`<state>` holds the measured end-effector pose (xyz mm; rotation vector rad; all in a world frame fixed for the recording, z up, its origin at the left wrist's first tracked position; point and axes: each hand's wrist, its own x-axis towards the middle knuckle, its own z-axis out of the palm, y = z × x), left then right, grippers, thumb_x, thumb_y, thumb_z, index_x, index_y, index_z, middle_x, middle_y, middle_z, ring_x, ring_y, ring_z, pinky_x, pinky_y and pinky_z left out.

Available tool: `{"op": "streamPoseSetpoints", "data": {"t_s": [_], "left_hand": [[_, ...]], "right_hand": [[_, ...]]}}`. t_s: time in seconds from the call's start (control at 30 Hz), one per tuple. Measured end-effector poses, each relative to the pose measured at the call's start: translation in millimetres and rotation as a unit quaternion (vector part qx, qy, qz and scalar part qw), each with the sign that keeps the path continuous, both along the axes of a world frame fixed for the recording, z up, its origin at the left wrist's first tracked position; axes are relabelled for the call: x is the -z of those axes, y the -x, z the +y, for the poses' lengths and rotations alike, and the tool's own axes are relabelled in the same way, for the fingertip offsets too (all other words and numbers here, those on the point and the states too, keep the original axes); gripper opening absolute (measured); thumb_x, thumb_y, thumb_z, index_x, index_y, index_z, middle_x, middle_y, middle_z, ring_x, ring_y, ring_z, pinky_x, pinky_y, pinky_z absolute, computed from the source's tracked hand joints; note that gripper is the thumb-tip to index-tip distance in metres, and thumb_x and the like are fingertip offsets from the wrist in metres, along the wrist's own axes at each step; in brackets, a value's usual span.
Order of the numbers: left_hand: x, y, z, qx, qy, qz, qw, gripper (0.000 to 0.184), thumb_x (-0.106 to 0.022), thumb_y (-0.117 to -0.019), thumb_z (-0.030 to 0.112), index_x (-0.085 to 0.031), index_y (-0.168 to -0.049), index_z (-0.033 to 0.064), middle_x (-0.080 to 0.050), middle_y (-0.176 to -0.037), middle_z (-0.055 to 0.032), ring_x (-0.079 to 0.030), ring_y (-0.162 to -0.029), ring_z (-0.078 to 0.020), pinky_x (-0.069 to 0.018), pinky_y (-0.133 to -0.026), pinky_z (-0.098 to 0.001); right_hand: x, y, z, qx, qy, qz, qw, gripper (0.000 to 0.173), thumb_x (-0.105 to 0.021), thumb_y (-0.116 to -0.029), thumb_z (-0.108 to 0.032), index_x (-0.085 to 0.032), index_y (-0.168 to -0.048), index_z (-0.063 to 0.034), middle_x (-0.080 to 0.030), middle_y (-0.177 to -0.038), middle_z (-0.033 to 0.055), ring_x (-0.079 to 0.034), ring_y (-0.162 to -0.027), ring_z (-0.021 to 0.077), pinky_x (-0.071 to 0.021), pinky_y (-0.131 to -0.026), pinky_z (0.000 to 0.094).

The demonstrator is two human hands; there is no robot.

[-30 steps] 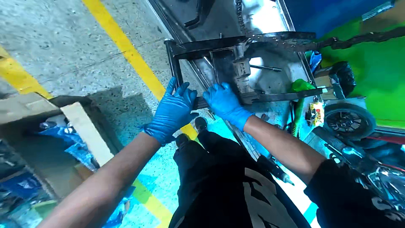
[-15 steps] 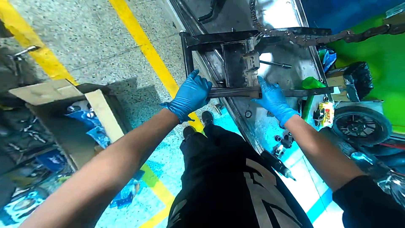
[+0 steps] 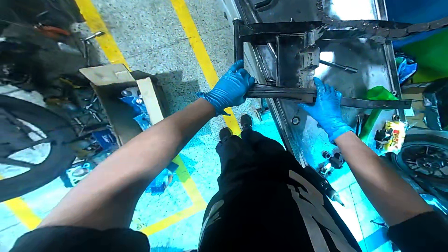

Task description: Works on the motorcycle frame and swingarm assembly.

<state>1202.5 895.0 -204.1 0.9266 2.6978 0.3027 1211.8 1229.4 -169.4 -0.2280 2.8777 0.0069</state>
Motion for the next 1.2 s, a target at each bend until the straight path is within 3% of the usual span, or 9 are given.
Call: {"op": "streamPoseSetpoints", "data": {"t_s": [0.1, 0.27, 0.33, 0.4, 0.47, 0.6, 0.77, 1.0, 1.2], "left_hand": [[-2.8, -4.5, 1.6, -0.024, 0.005, 0.007, 1.000, 0.044, -0.078, -0.0805, 0.020, -0.065, -0.118, 0.0031, -0.067, -0.119, -0.0182, -0.055, -0.130, -0.0380, -0.0125, -0.126, -0.0551], [-38.1, -47.5, -30.6, -0.288, -0.111, -0.063, 0.949, 0.123, -0.096, -0.0653, 0.037, -0.026, -0.162, 0.0065, -0.037, -0.161, -0.0230, -0.024, -0.154, -0.0409, -0.0117, -0.126, -0.0600], [-20.1, -77.0, -44.7, -0.410, -0.265, -0.143, 0.861, 0.090, -0.084, -0.0846, 0.026, -0.036, -0.157, 0.0040, -0.045, -0.154, -0.0232, -0.039, -0.146, -0.0368, -0.0288, -0.121, -0.0560], [16.5, -98.8, -31.9, -0.476, -0.457, -0.264, 0.704, 0.049, -0.041, -0.1089, 0.029, -0.047, -0.148, -0.0002, -0.059, -0.142, -0.0152, -0.057, -0.131, -0.0209, -0.0453, -0.111, -0.0401], [46.5, -102.1, 1.0, -0.485, -0.605, -0.330, 0.538, 0.068, -0.013, -0.1100, 0.044, -0.046, -0.146, -0.0036, -0.064, -0.133, -0.0153, -0.064, -0.118, -0.0201, -0.0526, -0.102, -0.0396], [73.4, -93.5, 58.4, -0.449, -0.780, -0.297, 0.318, 0.051, -0.024, -0.1114, 0.035, -0.052, -0.133, -0.0016, -0.068, -0.114, -0.0092, -0.067, -0.103, -0.0155, -0.0560, -0.095, -0.0376], [92.1, -83.7, 81.9, -0.401, -0.859, -0.257, 0.186, 0.033, -0.050, -0.1038, 0.029, -0.055, -0.126, 0.0057, -0.068, -0.110, -0.0016, -0.066, -0.102, -0.0110, -0.0551, -0.094, -0.0345], [90.5, -71.9, 78.1, -0.319, -0.891, -0.281, 0.162, 0.031, -0.066, -0.0962, 0.029, -0.057, -0.119, 0.0093, -0.069, -0.107, 0.0012, -0.066, -0.101, -0.0089, -0.0546, -0.095, -0.0315], [104.4, -80.0, 46.6, -0.433, -0.756, -0.319, 0.374, 0.046, -0.038, -0.1101, 0.030, -0.055, -0.135, -0.0038, -0.067, -0.123, -0.0133, -0.066, -0.110, -0.0169, -0.0552, -0.099, -0.0366]], "right_hand": [[0.6, -1.6, 1.2, -0.006, 0.008, 0.014, 1.000, 0.113, -0.086, -0.0742, -0.051, -0.027, -0.162, -0.0106, -0.060, -0.130, 0.0279, -0.058, -0.120, 0.0471, -0.0396, -0.101, 0.0639], [-23.7, -21.5, -14.5, -0.041, 0.086, 0.106, 0.990, 0.111, -0.079, -0.0782, -0.058, -0.025, -0.163, -0.0093, -0.048, -0.146, 0.0308, -0.049, -0.128, 0.0531, -0.0360, -0.103, 0.0682], [-22.9, -25.7, -45.5, -0.121, 0.136, 0.157, 0.971, 0.093, -0.073, -0.0830, -0.058, -0.042, -0.154, -0.0055, -0.057, -0.138, 0.0290, -0.056, -0.118, 0.0521, -0.0399, -0.096, 0.0672], [-17.6, -16.2, -88.6, -0.180, 0.158, 0.117, 0.964, 0.082, -0.073, -0.0833, -0.058, -0.054, -0.146, -0.0083, -0.060, -0.139, 0.0215, -0.060, -0.117, 0.0452, -0.0413, -0.096, 0.0651], [-6.0, -0.7, -127.5, -0.210, 0.140, 0.048, 0.967, 0.086, -0.071, -0.0827, -0.064, -0.054, -0.147, -0.0084, -0.060, -0.142, 0.0191, -0.060, -0.121, 0.0417, -0.0393, -0.102, 0.0641], [13.3, 15.9, -160.4, -0.246, 0.070, -0.031, 0.966, 0.077, -0.062, -0.0878, -0.070, -0.064, -0.137, -0.0101, -0.070, -0.125, 0.0171, -0.065, -0.115, 0.0373, -0.0393, -0.106, 0.0603], [19.1, 17.3, -151.7, -0.294, 0.101, 0.030, 0.950, 0.075, -0.053, -0.0922, -0.070, -0.070, -0.127, -0.0056, -0.073, -0.112, 0.0182, -0.067, -0.098, 0.0381, -0.0448, -0.090, 0.0595], [1.6, 26.3, -148.8, -0.297, 0.153, 0.043, 0.942, 0.066, -0.063, -0.0924, -0.061, -0.071, -0.124, -0.0027, -0.073, -0.112, 0.0188, -0.067, -0.102, 0.0327, -0.0402, -0.100, 0.0547], [-8.2, 35.2, -148.3, -0.296, 0.057, 0.005, 0.954, 0.085, -0.057, -0.0873, -0.075, -0.061, -0.142, -0.0100, -0.071, -0.127, 0.0150, -0.066, -0.115, 0.0342, -0.0396, -0.105, 0.0600]]}}
